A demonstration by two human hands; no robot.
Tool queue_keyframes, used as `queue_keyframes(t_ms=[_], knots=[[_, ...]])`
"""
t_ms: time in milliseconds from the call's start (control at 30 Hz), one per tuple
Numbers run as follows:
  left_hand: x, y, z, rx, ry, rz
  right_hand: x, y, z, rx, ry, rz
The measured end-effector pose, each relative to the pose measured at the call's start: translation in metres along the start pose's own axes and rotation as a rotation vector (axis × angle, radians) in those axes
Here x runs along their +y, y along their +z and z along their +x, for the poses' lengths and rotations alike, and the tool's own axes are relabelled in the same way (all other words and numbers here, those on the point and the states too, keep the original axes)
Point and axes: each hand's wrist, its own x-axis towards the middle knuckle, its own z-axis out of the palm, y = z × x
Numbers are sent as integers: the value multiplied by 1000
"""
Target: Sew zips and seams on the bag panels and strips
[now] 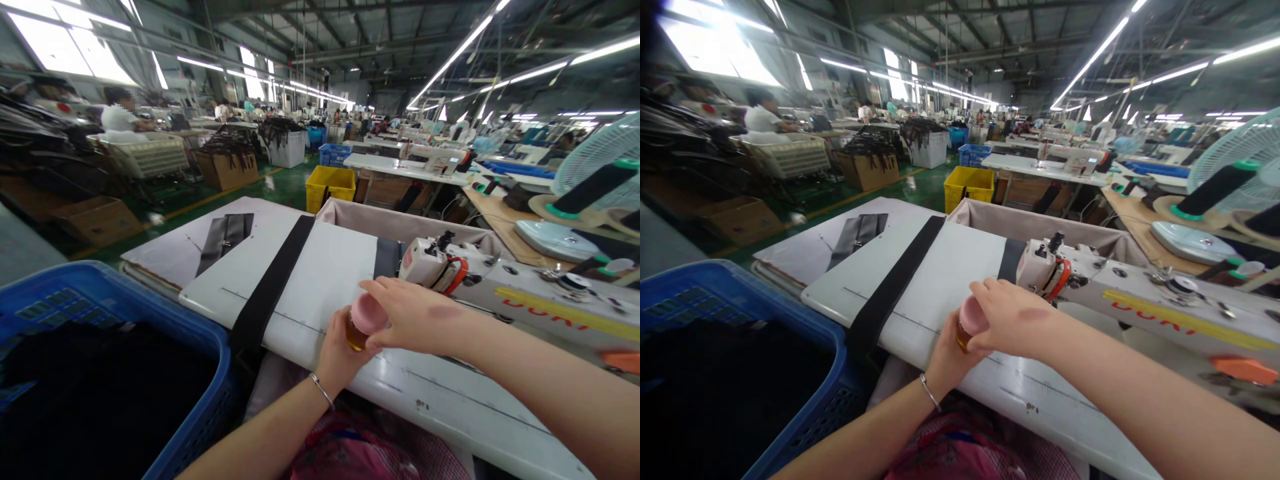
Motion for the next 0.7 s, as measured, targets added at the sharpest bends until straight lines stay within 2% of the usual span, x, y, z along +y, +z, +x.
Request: queue_keyframes(t_ms=[100,133,200,300,367,400,500,567,633,700], knots=[[0,0,1,-7,-33,5,-2,-1,1,-3,90,-1],[0,0,1,-8,-35,13,-1,-2,2,-10,72,1],[0,1,2,-9,-23,37,4,-5,3,-47,-70,30],[-1,2,3,7,-8,77,15,-9,2,-127,-389,114],[-1,2,3,14,-2,83,19,-10,1,-159,-468,167],[-1,1,3,8,4,73,19,-11,1,-155,-424,172],[0,-1,3,-27,7,34,14,-11,1,-93,-85,76],[1,-2,3,-29,-4,26,9,-12,2,-96,54,17],[1,-2,3,-18,-4,31,6,-15,3,-131,27,23],[-1,0,2,-7,10,51,5,-18,2,-153,-124,61]])
